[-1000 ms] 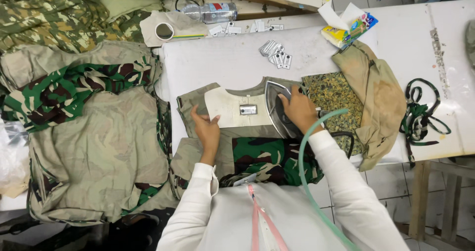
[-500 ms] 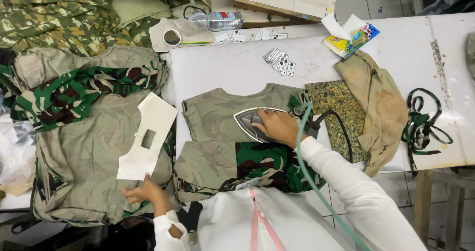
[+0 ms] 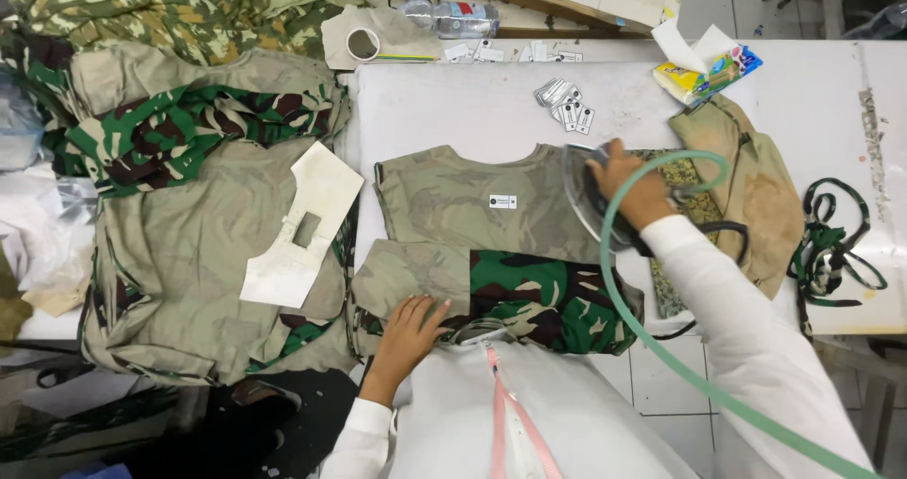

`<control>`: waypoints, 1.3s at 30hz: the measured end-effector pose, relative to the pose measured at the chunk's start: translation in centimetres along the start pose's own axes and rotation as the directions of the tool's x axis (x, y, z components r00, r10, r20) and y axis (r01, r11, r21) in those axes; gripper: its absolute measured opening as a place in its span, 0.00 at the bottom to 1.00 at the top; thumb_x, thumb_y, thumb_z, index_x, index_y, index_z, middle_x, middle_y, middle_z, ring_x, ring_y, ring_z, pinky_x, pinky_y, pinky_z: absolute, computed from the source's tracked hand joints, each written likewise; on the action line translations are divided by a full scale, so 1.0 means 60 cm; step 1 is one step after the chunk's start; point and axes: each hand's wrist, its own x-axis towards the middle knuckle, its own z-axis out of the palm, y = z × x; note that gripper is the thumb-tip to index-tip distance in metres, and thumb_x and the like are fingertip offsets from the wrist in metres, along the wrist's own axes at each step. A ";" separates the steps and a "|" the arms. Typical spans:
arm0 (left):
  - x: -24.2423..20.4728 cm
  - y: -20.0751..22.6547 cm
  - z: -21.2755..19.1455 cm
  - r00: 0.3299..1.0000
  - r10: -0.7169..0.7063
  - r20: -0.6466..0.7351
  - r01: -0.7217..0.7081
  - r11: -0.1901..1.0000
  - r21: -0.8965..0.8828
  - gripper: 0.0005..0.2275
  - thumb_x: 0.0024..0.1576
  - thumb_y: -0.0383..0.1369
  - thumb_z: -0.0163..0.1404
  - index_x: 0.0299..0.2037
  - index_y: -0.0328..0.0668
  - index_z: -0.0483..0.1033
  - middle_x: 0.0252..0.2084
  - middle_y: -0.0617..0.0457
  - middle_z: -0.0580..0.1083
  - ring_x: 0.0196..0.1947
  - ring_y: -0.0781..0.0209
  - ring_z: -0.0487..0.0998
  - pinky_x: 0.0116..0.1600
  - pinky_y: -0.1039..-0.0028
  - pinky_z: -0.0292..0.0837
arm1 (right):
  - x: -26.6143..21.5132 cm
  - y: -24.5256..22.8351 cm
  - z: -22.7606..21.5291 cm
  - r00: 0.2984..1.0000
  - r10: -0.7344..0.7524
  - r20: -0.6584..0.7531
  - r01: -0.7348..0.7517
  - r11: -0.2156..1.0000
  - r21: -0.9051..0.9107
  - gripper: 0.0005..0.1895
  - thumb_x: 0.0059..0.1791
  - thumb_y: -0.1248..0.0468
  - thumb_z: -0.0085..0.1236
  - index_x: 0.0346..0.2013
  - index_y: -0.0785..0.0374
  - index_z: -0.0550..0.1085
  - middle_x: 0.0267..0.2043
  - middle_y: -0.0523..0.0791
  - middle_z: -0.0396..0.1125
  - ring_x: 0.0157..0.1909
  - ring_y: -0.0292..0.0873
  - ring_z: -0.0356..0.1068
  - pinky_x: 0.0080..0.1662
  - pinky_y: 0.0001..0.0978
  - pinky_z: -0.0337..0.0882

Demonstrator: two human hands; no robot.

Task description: The person irons a camouflage-patterned shirt on a white table. They repeatedly place a white template over the collar area, press it down, and iron over it. The person also smooths the fabric with their hands and handles small rectangular tags on the table.

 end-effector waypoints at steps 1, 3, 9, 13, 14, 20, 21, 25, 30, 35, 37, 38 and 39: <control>-0.001 0.000 -0.012 1.000 0.000 -0.003 0.000 1.000 0.003 0.19 0.51 0.41 0.46 0.53 0.49 0.63 0.44 0.48 0.66 0.47 0.54 0.67 0.53 0.63 0.63 | -0.010 0.029 -0.008 1.000 -0.001 -0.004 0.001 1.000 0.000 0.22 0.49 0.44 0.36 0.45 0.59 0.58 0.29 0.55 0.68 0.34 0.57 0.70 0.33 0.46 0.71; -0.001 0.005 -0.030 1.000 -0.009 0.029 0.011 0.996 -0.083 0.18 0.51 0.38 0.47 0.51 0.46 0.65 0.46 0.48 0.66 0.49 0.54 0.66 0.55 0.62 0.62 | -0.032 0.095 -0.024 0.977 0.200 0.070 -0.204 0.978 0.050 0.23 0.50 0.45 0.36 0.47 0.62 0.57 0.35 0.62 0.67 0.41 0.60 0.69 0.41 0.50 0.69; 0.044 0.002 -0.037 0.994 -0.031 -0.107 0.025 0.998 -0.056 0.03 0.52 0.31 0.48 0.29 0.43 0.71 0.26 0.55 0.66 0.34 0.58 0.71 0.42 0.69 0.69 | -0.109 0.231 -0.026 0.957 0.287 0.035 -0.281 0.894 0.348 0.25 0.51 0.52 0.43 0.54 0.67 0.54 0.43 0.71 0.62 0.48 0.71 0.60 0.49 0.57 0.60; 0.025 -0.028 0.009 0.987 -0.163 0.018 0.162 0.951 -0.262 0.08 0.52 0.32 0.48 0.21 0.44 0.65 0.22 0.60 0.61 0.26 0.61 0.64 0.34 0.73 0.60 | -0.162 0.204 0.053 0.906 -0.004 -0.424 0.119 0.962 0.246 0.30 0.46 0.59 0.53 0.55 0.76 0.58 0.52 0.63 0.48 0.55 0.69 0.46 0.55 0.58 0.49; 0.033 -0.031 0.004 0.966 -0.238 0.098 0.257 0.893 -0.369 0.07 0.48 0.30 0.51 0.21 0.45 0.65 0.21 0.60 0.60 0.26 0.61 0.63 0.36 0.73 0.58 | -0.170 0.182 0.090 0.864 -0.177 -0.470 0.280 0.947 0.158 0.25 0.44 0.56 0.53 0.49 0.69 0.62 0.48 0.57 0.53 0.51 0.60 0.53 0.52 0.52 0.54; 0.049 -0.032 -0.039 0.879 -0.358 0.315 0.476 0.620 -0.624 0.06 0.43 0.28 0.56 0.23 0.42 0.69 0.20 0.56 0.63 0.26 0.58 0.66 0.40 0.70 0.59 | -0.294 -0.009 0.175 0.699 -0.648 -0.303 0.707 0.688 0.161 0.13 0.45 0.49 0.44 0.35 0.52 0.67 0.41 0.43 0.60 0.44 0.47 0.59 0.44 0.43 0.57; 0.046 -0.035 -0.041 0.846 -0.399 0.354 0.522 0.482 -0.704 0.06 0.44 0.29 0.56 0.23 0.40 0.70 0.20 0.53 0.65 0.25 0.56 0.68 0.38 0.69 0.61 | -0.306 -0.016 0.190 0.719 -0.626 -0.302 0.673 0.736 0.075 0.09 0.45 0.51 0.45 0.34 0.50 0.67 0.42 0.40 0.58 0.47 0.44 0.57 0.47 0.41 0.54; 0.032 -0.061 -0.064 0.784 -0.477 0.398 0.545 0.221 -0.809 0.05 0.48 0.30 0.53 0.25 0.38 0.73 0.21 0.54 0.67 0.25 0.64 0.66 0.39 0.73 0.60 | -0.304 -0.035 0.142 0.797 -0.568 -0.206 0.602 0.773 0.201 0.12 0.44 0.47 0.45 0.32 0.49 0.67 0.42 0.37 0.58 0.49 0.41 0.55 0.48 0.39 0.51; 0.062 -0.076 -0.089 0.664 -0.666 0.339 0.550 0.129 -0.825 0.03 0.54 0.28 0.46 0.31 0.38 0.70 0.20 0.57 0.65 0.25 0.69 0.62 0.37 0.76 0.61 | -0.297 -0.122 0.105 0.716 -0.635 -0.289 0.694 0.693 0.195 0.40 0.34 0.36 0.46 0.58 0.42 0.54 0.61 0.50 0.44 0.65 0.57 0.38 0.56 0.67 0.32; 0.092 -0.115 -0.057 0.547 -0.814 0.194 0.451 0.092 -0.888 0.06 0.61 0.33 0.35 0.33 0.44 0.61 0.21 0.62 0.58 0.26 0.71 0.58 0.38 0.80 0.56 | -0.281 -0.139 0.116 0.693 -0.668 -0.271 0.711 0.697 0.100 0.39 0.34 0.46 0.57 0.58 0.37 0.54 0.64 0.48 0.43 0.64 0.58 0.41 0.53 0.71 0.35; 0.104 -0.127 -0.054 0.514 -0.833 0.204 0.439 0.051 -0.897 0.07 0.61 0.32 0.34 0.32 0.43 0.61 0.21 0.62 0.58 0.25 0.71 0.58 0.37 0.80 0.56 | -0.283 -0.133 0.112 0.667 -0.685 -0.294 0.736 0.668 0.112 0.35 0.37 0.47 0.54 0.57 0.35 0.55 0.64 0.46 0.44 0.64 0.55 0.41 0.54 0.68 0.34; 0.111 -0.132 -0.056 0.535 -0.811 0.238 0.428 0.017 -0.904 0.05 0.60 0.32 0.36 0.33 0.45 0.61 0.21 0.64 0.57 0.25 0.74 0.58 0.37 0.83 0.56 | -0.283 -0.133 0.104 0.694 -0.673 -0.256 0.719 0.662 0.209 0.29 0.39 0.46 0.52 0.53 0.37 0.60 0.64 0.46 0.44 0.64 0.56 0.41 0.54 0.69 0.34; 0.118 -0.136 -0.058 0.555 -0.787 0.270 0.417 -0.017 -0.909 0.04 0.60 0.33 0.38 0.33 0.47 0.62 0.21 0.66 0.56 0.25 0.77 0.59 0.36 0.86 0.56 | -0.284 -0.132 0.095 0.717 -0.663 -0.215 0.694 0.653 0.303 0.24 0.40 0.45 0.50 0.50 0.40 0.65 0.63 0.47 0.45 0.64 0.56 0.40 0.54 0.69 0.33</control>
